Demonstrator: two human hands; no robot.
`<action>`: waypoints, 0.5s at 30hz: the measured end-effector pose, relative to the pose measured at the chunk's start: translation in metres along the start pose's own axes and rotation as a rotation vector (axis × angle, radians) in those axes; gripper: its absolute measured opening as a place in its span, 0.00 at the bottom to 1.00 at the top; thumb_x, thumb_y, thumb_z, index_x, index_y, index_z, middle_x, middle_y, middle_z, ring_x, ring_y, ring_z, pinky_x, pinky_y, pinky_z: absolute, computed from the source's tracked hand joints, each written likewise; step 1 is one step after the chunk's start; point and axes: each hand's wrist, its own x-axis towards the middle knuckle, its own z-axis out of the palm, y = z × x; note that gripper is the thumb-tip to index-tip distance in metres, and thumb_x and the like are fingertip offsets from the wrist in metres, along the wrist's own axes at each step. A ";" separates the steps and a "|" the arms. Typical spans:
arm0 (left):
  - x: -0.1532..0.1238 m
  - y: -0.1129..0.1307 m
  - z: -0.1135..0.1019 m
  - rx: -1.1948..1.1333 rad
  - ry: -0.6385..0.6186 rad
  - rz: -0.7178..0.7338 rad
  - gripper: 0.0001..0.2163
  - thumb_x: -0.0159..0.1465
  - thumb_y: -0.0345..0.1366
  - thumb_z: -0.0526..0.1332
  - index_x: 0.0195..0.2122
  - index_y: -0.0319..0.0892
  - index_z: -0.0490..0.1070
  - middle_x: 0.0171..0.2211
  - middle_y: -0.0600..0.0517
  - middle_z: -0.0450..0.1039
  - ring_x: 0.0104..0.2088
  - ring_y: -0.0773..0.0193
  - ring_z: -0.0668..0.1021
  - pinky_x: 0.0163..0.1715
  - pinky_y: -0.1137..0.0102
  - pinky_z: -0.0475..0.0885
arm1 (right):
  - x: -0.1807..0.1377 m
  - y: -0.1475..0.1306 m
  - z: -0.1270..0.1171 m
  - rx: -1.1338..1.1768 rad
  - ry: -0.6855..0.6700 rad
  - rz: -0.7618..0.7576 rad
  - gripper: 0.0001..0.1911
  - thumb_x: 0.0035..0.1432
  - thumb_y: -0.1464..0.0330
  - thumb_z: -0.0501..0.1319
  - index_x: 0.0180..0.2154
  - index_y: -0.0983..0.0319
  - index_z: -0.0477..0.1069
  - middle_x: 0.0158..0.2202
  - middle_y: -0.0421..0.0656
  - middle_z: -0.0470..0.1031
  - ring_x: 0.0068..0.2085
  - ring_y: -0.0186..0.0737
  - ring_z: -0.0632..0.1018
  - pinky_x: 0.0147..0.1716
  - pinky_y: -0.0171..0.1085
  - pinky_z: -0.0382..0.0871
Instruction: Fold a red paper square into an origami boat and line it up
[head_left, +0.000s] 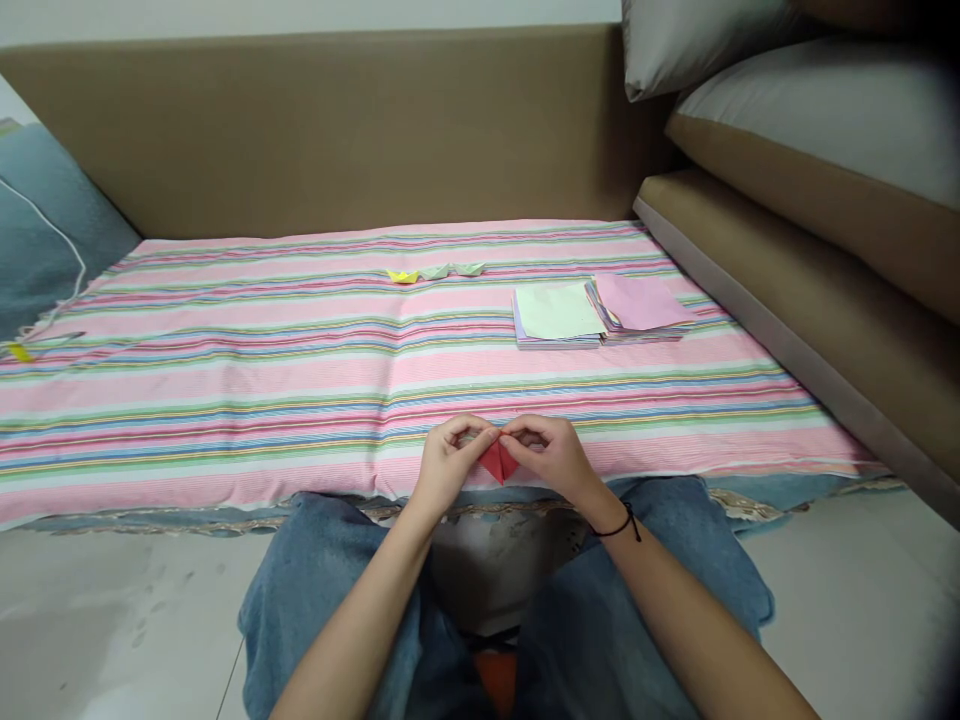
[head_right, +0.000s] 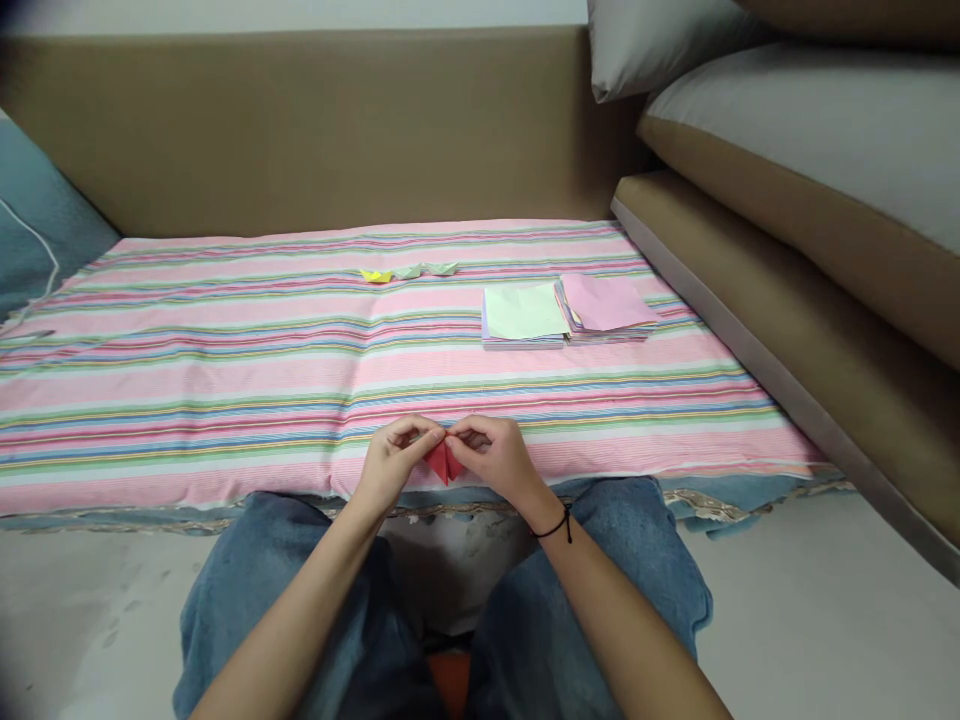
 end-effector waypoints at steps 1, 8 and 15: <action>0.000 -0.001 0.000 -0.004 0.019 -0.009 0.06 0.54 0.37 0.65 0.27 0.40 0.75 0.27 0.51 0.75 0.30 0.65 0.74 0.31 0.73 0.68 | 0.000 0.001 0.001 0.036 -0.022 0.019 0.05 0.50 0.67 0.62 0.31 0.61 0.72 0.28 0.42 0.76 0.29 0.38 0.77 0.29 0.35 0.71; 0.003 -0.004 0.001 -0.091 0.125 -0.053 0.08 0.54 0.39 0.64 0.26 0.39 0.70 0.21 0.56 0.69 0.23 0.71 0.70 0.25 0.76 0.65 | 0.002 0.006 0.005 0.203 0.004 0.171 0.12 0.44 0.66 0.66 0.32 0.61 0.68 0.27 0.39 0.75 0.27 0.36 0.76 0.28 0.34 0.71; 0.005 0.001 -0.006 -0.160 -0.042 -0.174 0.11 0.53 0.40 0.65 0.27 0.38 0.67 0.20 0.55 0.71 0.21 0.70 0.73 0.26 0.74 0.69 | 0.007 0.002 -0.005 0.228 0.224 0.187 0.17 0.42 0.64 0.68 0.35 0.62 0.67 0.26 0.41 0.76 0.26 0.37 0.76 0.26 0.34 0.69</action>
